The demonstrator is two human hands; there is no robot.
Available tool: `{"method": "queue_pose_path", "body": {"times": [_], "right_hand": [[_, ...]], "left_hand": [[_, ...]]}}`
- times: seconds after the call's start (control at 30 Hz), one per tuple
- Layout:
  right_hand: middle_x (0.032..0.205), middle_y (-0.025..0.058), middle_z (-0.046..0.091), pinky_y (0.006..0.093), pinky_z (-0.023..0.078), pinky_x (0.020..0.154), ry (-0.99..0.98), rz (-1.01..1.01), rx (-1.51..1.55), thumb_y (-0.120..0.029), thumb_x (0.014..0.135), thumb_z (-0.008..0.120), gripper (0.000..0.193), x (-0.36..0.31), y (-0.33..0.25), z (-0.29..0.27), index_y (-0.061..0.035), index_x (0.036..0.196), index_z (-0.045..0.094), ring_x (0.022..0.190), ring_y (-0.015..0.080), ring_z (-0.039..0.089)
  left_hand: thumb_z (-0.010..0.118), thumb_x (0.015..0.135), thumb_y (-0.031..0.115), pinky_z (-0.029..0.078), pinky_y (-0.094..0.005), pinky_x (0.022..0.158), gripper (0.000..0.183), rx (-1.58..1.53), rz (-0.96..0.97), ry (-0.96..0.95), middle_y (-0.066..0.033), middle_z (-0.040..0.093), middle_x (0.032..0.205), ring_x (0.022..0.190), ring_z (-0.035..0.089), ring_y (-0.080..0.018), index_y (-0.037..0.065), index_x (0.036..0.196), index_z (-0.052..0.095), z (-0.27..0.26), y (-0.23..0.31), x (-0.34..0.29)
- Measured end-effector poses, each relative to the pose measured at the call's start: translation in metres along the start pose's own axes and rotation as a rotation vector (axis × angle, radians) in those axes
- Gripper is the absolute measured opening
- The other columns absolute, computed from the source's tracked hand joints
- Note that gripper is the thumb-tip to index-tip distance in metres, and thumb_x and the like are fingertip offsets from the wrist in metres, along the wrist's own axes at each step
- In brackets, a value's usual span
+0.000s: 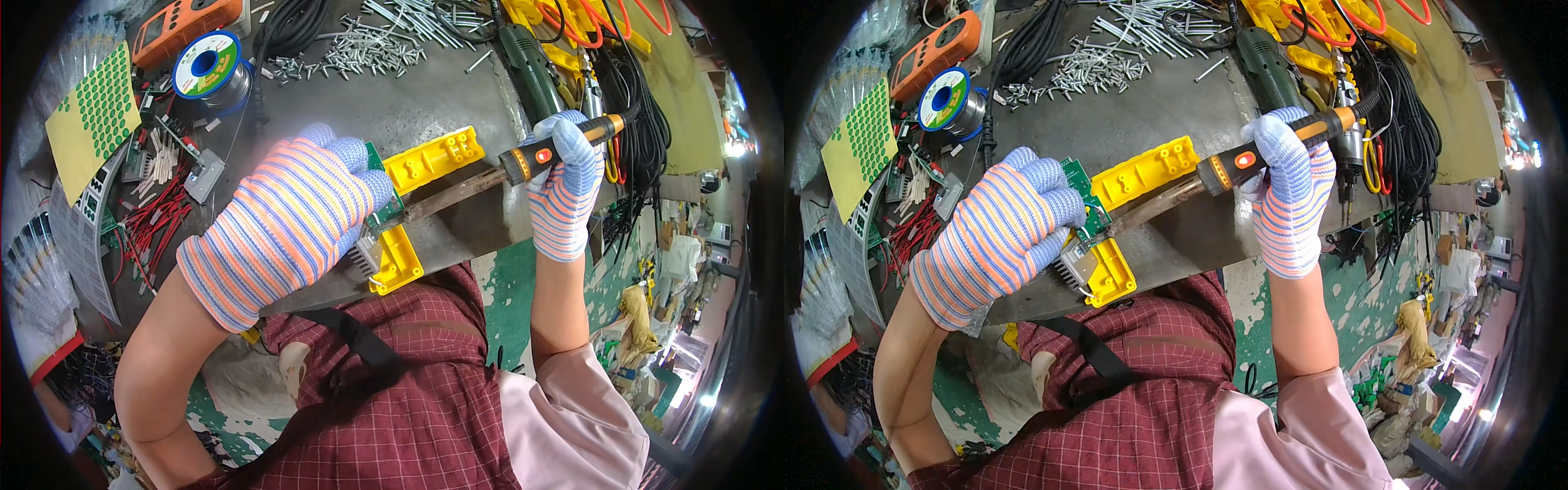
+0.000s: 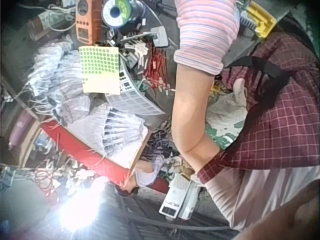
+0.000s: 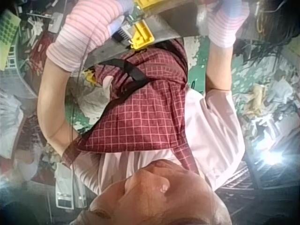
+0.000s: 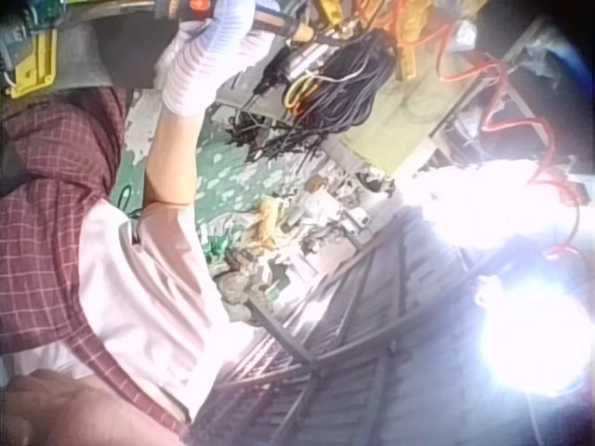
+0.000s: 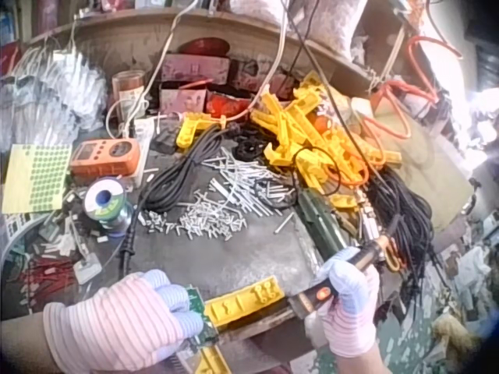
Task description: The person unscrews and opens a yellow tool housing using an electric screwdriver, applies a sticker to the casing, solders wires onto a circuit board with a soldering iron, and fits the board into the housing.
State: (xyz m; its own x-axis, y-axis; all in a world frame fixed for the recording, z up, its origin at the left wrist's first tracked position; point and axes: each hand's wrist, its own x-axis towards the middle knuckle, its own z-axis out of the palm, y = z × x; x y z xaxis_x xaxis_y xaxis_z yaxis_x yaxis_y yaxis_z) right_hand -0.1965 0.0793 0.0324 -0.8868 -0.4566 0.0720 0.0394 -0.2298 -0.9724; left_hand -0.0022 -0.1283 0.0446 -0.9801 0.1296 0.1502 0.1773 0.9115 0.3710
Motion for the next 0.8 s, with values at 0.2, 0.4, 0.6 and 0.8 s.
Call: {"method": "queue_pose_path", "body": {"times": [0.2, 0.4, 0.6, 0.8], "right_hand": [[0.075, -0.0018, 0.062, 0.0183, 0.043, 0.052, 0.050, 0.069, -0.011, -0.016, 0.084, 0.076, 0.015, -0.003, -0.007, 0.011, -0.0085, 0.090, 0.064, 0.059, 0.0044, 0.054], [0.078, -0.0033, 0.061, 0.0209, 0.043, 0.062, 0.143, -0.203, -0.157, -0.017, 0.086, 0.076, 0.017, 0.003, 0.010, 0.027, -0.0084, 0.091, 0.063, 0.068, 0.0044, 0.052], [0.079, -0.0039, 0.057, 0.0230, 0.042, 0.066, 0.129, -0.250, -0.126, -0.014, 0.087, 0.075, 0.015, 0.013, 0.021, 0.030, -0.0070, 0.091, 0.062, 0.071, 0.0047, 0.049], [0.080, -0.0019, 0.059, 0.0231, 0.045, 0.067, 0.024, -0.256, -0.072, -0.013, 0.088, 0.072, 0.014, 0.019, 0.028, 0.017, -0.0059, 0.093, 0.061, 0.072, 0.0061, 0.053]], "left_hand": [[0.070, 0.075, 0.014, 0.046, -0.0435, 0.080, 0.019, -0.046, 0.015, 0.076, -0.0132, 0.060, 0.094, 0.087, 0.055, -0.0336, 0.008, 0.093, 0.066, 0.009, -0.007, -0.006], [0.070, 0.077, 0.018, 0.046, -0.0427, 0.080, 0.017, 0.038, 0.000, 0.075, -0.0112, 0.061, 0.094, 0.087, 0.056, -0.0320, 0.009, 0.091, 0.067, 0.012, -0.004, -0.001], [0.070, 0.078, 0.018, 0.046, -0.0430, 0.080, 0.016, 0.121, -0.033, 0.064, -0.0101, 0.062, 0.095, 0.088, 0.057, -0.0316, 0.010, 0.091, 0.068, 0.011, -0.001, 0.000], [0.071, 0.077, 0.019, 0.046, -0.0432, 0.080, 0.017, 0.118, -0.023, 0.076, -0.0106, 0.062, 0.095, 0.088, 0.057, -0.0321, 0.010, 0.091, 0.067, 0.012, 0.000, -0.001]]}}
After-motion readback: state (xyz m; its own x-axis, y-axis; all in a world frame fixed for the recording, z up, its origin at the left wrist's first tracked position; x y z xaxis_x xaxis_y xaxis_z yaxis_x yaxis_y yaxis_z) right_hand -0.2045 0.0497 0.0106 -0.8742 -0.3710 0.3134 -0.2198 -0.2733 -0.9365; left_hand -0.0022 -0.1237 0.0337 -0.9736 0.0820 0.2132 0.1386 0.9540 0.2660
